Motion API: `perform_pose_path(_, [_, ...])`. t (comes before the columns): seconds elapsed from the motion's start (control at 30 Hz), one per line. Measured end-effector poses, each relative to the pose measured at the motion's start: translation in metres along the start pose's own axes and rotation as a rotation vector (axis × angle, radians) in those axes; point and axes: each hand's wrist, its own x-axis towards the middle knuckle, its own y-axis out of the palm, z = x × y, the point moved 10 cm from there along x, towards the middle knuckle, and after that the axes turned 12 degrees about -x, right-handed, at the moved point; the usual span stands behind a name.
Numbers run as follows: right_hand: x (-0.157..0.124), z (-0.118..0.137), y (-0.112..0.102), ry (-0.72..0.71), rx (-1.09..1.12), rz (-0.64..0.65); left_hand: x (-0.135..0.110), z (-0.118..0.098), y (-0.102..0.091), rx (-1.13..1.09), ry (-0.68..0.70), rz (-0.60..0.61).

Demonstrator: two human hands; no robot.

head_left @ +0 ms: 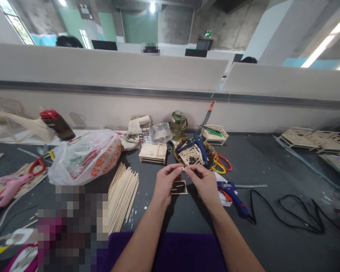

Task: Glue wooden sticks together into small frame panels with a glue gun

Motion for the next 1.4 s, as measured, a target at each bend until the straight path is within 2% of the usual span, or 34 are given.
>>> perform_pose_path(1.03, [0.0, -0.005, -0.004, 0.029, 0.001, 0.014, -0.003, -0.003, 0.003, 0.102, 0.006, -0.002])
perform_pose_path(1.2, [0.001, -0.003, -0.012, 0.008, -0.014, -0.017, -0.004, 0.004, 0.005, 0.006, -0.056, 0.005])
perform_pose_path(1.4, [-0.003, -0.009, -0.027, 0.112, 0.095, -0.058, -0.003, 0.013, 0.001, -0.132, -0.152, -0.035])
